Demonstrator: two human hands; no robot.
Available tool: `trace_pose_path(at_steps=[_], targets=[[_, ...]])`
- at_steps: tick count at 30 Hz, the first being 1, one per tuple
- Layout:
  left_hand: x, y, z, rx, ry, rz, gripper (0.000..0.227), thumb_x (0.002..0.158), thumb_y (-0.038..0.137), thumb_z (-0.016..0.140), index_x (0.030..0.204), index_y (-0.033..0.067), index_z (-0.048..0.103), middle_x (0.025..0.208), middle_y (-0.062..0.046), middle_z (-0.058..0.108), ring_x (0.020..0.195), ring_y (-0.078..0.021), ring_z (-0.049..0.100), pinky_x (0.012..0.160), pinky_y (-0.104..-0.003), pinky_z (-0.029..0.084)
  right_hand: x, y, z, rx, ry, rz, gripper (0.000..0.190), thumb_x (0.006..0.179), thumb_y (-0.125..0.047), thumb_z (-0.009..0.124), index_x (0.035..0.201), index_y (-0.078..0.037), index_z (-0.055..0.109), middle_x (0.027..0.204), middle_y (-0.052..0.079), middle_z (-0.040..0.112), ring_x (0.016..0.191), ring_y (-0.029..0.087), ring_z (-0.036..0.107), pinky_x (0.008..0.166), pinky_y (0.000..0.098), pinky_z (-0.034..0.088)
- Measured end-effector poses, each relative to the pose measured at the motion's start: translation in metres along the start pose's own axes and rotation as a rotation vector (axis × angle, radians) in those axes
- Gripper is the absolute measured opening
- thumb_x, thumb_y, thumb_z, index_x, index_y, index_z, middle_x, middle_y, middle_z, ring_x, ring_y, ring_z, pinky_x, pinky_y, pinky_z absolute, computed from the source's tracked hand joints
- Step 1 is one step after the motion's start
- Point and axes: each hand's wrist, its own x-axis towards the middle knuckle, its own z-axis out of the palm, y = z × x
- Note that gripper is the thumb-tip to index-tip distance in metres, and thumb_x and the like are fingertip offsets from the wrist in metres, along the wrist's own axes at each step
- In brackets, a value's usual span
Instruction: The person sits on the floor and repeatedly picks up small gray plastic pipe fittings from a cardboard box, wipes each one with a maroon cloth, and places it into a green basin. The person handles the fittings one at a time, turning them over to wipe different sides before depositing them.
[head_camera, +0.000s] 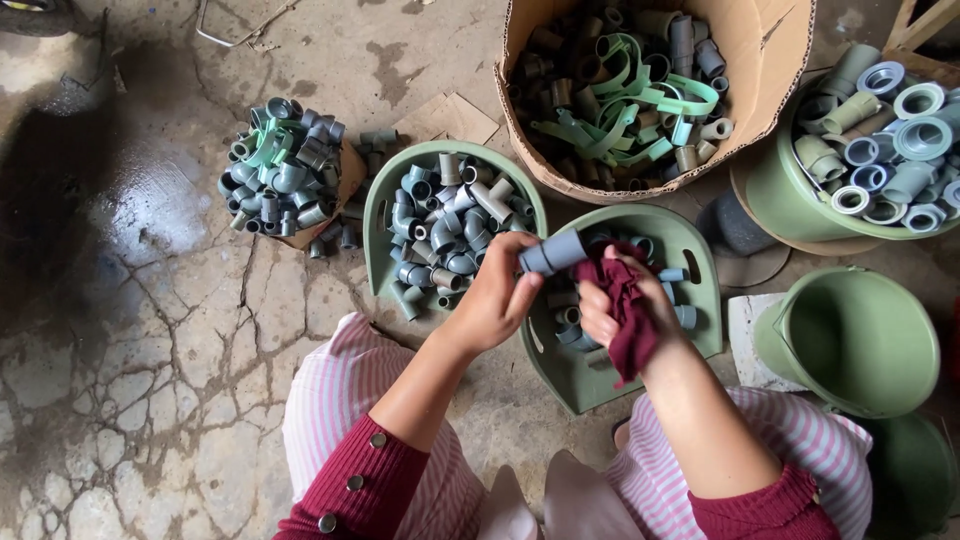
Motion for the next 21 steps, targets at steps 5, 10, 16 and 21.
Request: trace_pose_path(at_steps=[5,10,16,21], targets=[[-0.009,0.006,0.031,-0.953,0.325,-0.489,0.020,0.094,0.012,0.023,0.110,0.0032,0.030,0.084,-0.009,0.045,0.079,-0.0156,0.047,0.068,-0.025,0.041,0.008,0.018,0.073,-1.063,1.162,-0.243,0.067,0.068,-0.051,0.064,0.118,-0.011,0.045,0.109,0.014,0.055,0.107,0.027,0.049,0.092,0.0387,0.036],[-0.016,0.001,0.034,-0.774,0.210,-0.565,0.021,0.094,0.017,0.026,0.109,0.0024,0.029,0.084,-0.010,0.040,0.078,-0.0158,0.044,0.066,-0.029,0.040,0.014,0.044,0.034,-1.345,0.969,-0.492,0.035,0.077,-0.032,0.065,0.097,-0.007,0.053,0.094,0.014,0.058,0.097,0.031,0.054,0.086,0.0414,0.041],[-0.024,-0.018,0.046,-0.347,0.153,-0.484,0.027,0.092,0.016,0.035,0.109,-0.0010,0.023,0.095,-0.028,0.046,0.077,-0.0323,0.054,0.068,-0.040,0.044,0.023,0.041,0.036,-1.501,1.029,-0.845,0.037,0.069,-0.015,0.074,0.099,-0.005,0.055,0.088,0.014,0.059,0.086,0.032,0.058,0.076,0.0399,0.045],[-0.005,0.015,0.036,-0.148,0.246,-0.423,0.032,0.087,0.013,0.046,0.105,-0.0053,0.027,0.107,-0.029,0.046,0.090,-0.0431,0.055,0.074,-0.042,0.046,0.023,0.041,0.047,-1.541,0.991,-1.002,0.052,0.066,-0.008,0.074,0.113,-0.013,0.051,0.100,0.005,0.056,0.093,0.021,0.054,0.086,0.0339,0.040]])
